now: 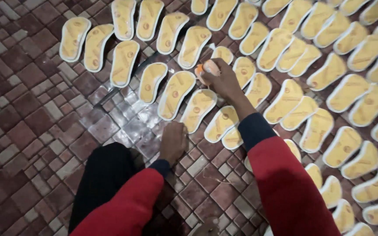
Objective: The person sits on a tiled floor and applies a white adhesive to the edges of yellow shoe insoles using a sponge. They dip the sponge into a small metal bowl of glue and rub it along the perimeter of each insole, handling them one at a time from a large batch laid out on the floor.
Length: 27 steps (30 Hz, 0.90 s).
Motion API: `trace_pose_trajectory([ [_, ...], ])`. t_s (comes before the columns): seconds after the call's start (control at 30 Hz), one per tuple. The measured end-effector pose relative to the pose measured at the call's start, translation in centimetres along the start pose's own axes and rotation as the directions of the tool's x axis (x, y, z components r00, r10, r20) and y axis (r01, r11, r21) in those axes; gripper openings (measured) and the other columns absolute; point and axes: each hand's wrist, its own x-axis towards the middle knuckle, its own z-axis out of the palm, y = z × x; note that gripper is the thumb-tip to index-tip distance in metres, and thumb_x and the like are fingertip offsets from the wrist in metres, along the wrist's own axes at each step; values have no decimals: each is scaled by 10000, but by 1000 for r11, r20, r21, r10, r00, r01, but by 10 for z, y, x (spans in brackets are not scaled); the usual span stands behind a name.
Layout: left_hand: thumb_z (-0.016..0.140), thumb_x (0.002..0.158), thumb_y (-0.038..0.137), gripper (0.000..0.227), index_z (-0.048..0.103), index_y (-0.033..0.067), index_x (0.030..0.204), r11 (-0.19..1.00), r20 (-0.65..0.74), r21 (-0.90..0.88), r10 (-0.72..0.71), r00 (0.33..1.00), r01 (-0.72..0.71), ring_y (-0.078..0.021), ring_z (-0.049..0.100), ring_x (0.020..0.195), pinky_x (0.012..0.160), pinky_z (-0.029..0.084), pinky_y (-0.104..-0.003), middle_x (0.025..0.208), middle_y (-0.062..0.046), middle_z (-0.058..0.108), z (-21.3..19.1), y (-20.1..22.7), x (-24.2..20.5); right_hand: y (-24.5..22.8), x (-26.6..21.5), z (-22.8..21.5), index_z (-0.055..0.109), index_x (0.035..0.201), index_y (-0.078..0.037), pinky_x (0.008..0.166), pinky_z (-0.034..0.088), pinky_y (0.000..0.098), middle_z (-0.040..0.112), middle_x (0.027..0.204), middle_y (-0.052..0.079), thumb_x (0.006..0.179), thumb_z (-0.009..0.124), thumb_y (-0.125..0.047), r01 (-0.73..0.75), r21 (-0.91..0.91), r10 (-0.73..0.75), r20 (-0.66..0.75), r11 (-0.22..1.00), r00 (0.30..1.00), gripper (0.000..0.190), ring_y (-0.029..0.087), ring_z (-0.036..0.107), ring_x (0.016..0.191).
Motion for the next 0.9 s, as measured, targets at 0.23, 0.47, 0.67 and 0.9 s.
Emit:
trace_pose_trajectory([
  [0.23,532,845,306,313,543,154,1118,970,114,164,165,980,-182,-299,523,850,773,439,-429,905,-58,467,39,-19,1,0,20,-13,592,1319,-80,1024,457,575,647,1235,263,864,754,-416,104,-57,-102,44,993,994,588,448,597,1212],
  [0.47,510,867,244,199,543,127,1024,991,170,33,126,977,-133,-342,521,841,771,391,-473,899,-106,510,10,7,6,-19,-18,-13,583,1251,-168,753,618,345,636,1145,124,920,723,-282,87,63,-84,-52,994,995,376,264,681,979],
  [0.67,495,893,177,135,534,73,970,991,122,-51,129,984,-124,-390,526,845,751,365,-527,907,-167,557,-6,15,9,21,-58,-13,596,1184,-158,831,491,311,638,1098,17,898,728,-320,155,-110,-166,-100,982,981,354,161,612,973],
  [0.9,500,898,125,107,550,42,853,987,-197,75,152,969,-139,-409,554,727,670,417,-539,779,-198,561,5,11,11,-12,-139,-43,604,1198,-133,818,477,404,645,1161,69,854,698,-335,80,-361,-139,-141,929,980,409,261,622,1022],
])
